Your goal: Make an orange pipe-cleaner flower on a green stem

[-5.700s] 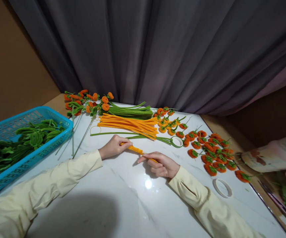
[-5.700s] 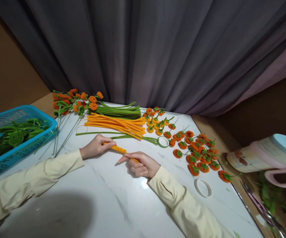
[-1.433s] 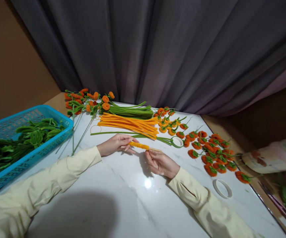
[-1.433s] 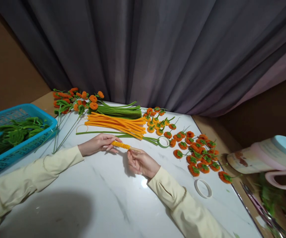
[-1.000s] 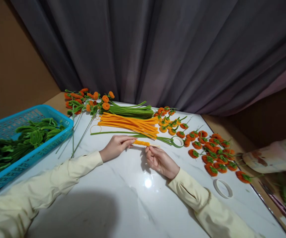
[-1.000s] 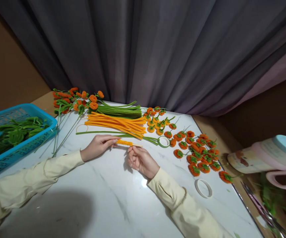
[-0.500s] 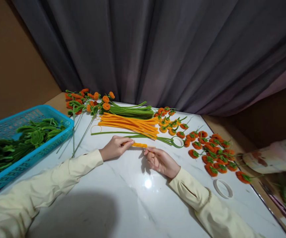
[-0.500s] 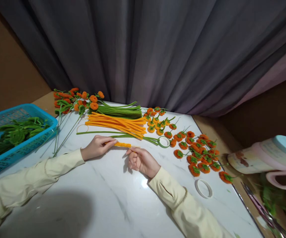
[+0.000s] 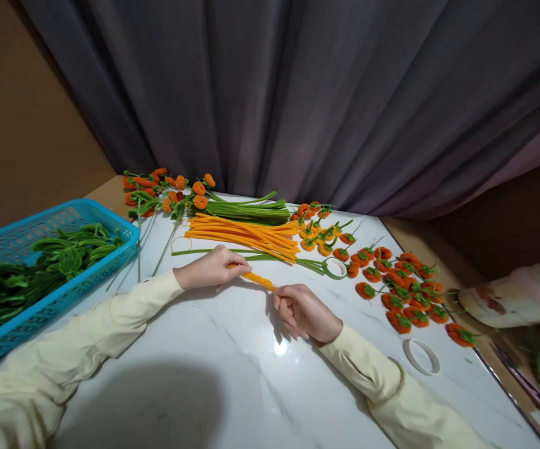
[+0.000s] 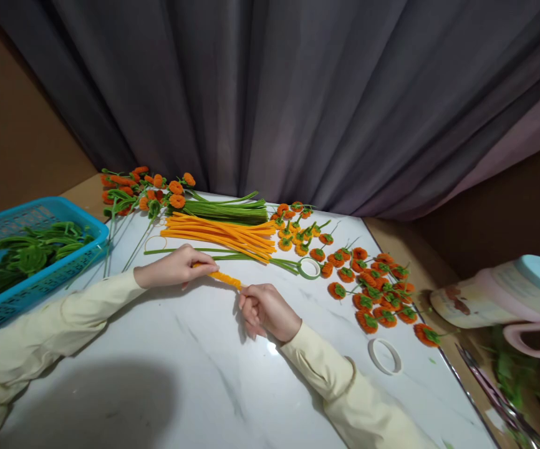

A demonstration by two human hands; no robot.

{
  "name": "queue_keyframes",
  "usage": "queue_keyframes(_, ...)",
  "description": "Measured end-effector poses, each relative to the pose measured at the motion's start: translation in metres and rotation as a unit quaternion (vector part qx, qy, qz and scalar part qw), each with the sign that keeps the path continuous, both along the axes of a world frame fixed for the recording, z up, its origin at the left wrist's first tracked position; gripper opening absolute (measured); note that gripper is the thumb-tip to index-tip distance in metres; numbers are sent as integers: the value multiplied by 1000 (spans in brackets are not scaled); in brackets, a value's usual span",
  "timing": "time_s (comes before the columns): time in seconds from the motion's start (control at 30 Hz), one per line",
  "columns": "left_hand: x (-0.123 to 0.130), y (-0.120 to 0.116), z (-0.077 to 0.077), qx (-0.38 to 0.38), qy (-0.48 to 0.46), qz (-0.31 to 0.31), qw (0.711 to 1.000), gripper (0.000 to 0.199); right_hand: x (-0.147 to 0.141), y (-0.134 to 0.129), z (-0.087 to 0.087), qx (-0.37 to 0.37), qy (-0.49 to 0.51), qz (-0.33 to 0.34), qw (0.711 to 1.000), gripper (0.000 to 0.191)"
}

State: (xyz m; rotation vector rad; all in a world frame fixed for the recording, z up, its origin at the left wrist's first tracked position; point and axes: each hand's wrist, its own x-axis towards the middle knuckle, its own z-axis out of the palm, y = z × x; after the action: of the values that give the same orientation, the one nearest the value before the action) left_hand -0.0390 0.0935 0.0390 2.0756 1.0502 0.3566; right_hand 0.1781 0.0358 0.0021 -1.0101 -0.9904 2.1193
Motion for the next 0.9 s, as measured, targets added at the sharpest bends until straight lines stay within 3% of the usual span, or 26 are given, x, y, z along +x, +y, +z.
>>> queue_keyframes(0.1,-4,-1,20,-78,31,-21,996,31,1,-2,2,23,3,83,996,22)
queue_keyframes(0.2,-8,0,27,-144,39,-53,987,29,6,0,1,21,14,157,987,23)
queue_keyframes(0.43,-7,4,12,-297,-48,-109,947,28,14,4,-1,1,43,225,973,25)
queue_keyframes(0.67,-7,7,-5,-425,-81,-146,890,30,18,6,-1,-21,96,220,971,23)
queue_keyframes(0.9,-6,8,-6,-422,-57,-202,882,32,21,9,-2,-25,107,222,969,23)
